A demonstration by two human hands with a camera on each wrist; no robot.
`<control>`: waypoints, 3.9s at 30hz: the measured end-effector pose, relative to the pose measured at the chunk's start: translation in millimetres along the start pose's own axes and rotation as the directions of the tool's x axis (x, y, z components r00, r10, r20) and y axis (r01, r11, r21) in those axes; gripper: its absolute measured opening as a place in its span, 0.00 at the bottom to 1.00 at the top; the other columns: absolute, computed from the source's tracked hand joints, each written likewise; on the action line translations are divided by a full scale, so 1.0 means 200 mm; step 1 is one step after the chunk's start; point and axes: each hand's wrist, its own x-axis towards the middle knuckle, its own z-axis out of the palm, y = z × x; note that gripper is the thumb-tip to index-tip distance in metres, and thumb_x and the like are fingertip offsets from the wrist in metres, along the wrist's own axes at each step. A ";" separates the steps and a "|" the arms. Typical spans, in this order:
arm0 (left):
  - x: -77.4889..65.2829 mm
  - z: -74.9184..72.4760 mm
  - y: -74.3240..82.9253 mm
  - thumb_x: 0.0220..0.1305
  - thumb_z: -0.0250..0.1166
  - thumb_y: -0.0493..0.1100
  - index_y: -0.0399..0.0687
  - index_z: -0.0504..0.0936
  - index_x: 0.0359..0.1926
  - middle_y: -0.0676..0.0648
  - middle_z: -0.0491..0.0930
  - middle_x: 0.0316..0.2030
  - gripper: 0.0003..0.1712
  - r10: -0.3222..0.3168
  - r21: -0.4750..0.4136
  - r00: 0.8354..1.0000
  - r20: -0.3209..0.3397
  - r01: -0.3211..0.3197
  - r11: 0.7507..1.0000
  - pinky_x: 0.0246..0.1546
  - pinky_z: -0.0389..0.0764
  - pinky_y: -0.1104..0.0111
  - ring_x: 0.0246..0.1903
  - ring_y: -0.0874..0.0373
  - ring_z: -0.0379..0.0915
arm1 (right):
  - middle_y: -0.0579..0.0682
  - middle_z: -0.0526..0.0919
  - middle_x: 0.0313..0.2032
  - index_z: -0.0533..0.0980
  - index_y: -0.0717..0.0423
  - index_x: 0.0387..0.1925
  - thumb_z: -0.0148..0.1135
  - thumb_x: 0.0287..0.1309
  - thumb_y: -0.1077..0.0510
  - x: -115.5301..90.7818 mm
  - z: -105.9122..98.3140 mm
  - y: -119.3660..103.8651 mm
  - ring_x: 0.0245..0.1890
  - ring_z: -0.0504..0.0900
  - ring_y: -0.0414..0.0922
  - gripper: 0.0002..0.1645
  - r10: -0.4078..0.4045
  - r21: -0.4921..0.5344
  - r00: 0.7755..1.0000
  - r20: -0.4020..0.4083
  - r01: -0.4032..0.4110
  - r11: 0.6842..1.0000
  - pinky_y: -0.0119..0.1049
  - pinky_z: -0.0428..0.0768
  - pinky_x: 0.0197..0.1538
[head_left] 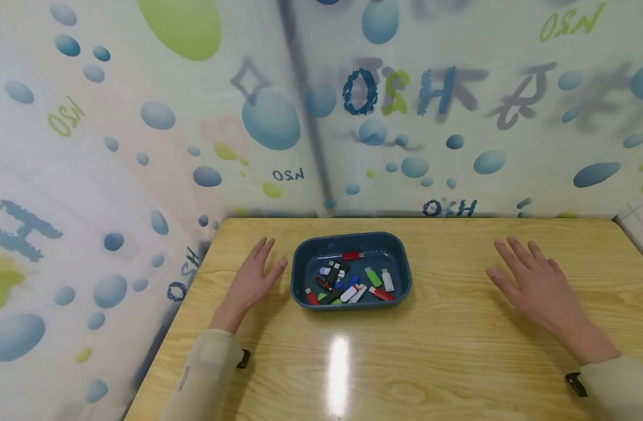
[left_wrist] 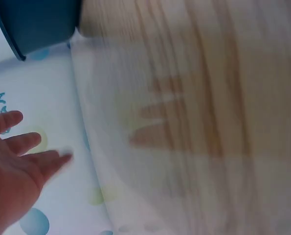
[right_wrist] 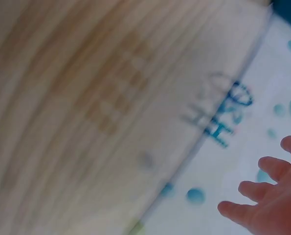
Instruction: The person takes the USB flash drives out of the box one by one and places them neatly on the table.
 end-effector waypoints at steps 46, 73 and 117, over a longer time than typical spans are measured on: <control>-0.04 0.12 0.21 0.77 0.59 0.41 0.32 0.77 0.65 0.32 0.78 0.60 0.22 -0.245 -0.664 0.963 0.109 0.254 0.703 0.38 0.89 0.59 0.52 0.40 0.80 | 0.54 0.86 0.39 0.77 0.68 0.59 0.63 0.72 0.51 0.26 0.26 -0.66 0.35 0.83 0.45 0.25 0.144 0.492 0.980 0.134 -0.192 0.849 0.32 0.82 0.37; 0.08 0.26 0.42 0.75 0.61 0.39 0.30 0.78 0.54 0.34 0.78 0.52 0.15 -0.204 -0.707 0.965 0.163 0.259 0.658 0.36 0.90 0.57 0.44 0.45 0.81 | 0.58 0.84 0.39 0.77 0.71 0.57 0.63 0.71 0.57 0.20 0.14 -0.49 0.35 0.82 0.48 0.22 0.186 0.397 0.981 0.050 -0.191 0.898 0.31 0.80 0.32; 0.12 0.34 0.50 0.76 0.56 0.39 0.28 0.81 0.45 0.43 0.78 0.39 0.15 -0.239 -0.702 0.950 0.203 0.311 0.640 0.38 0.89 0.62 0.37 0.57 0.75 | 0.48 0.72 0.18 0.81 0.60 0.24 0.73 0.63 0.58 0.46 0.24 -0.70 0.21 0.72 0.45 0.14 -0.117 -0.104 0.991 0.058 0.123 0.987 0.39 0.74 0.23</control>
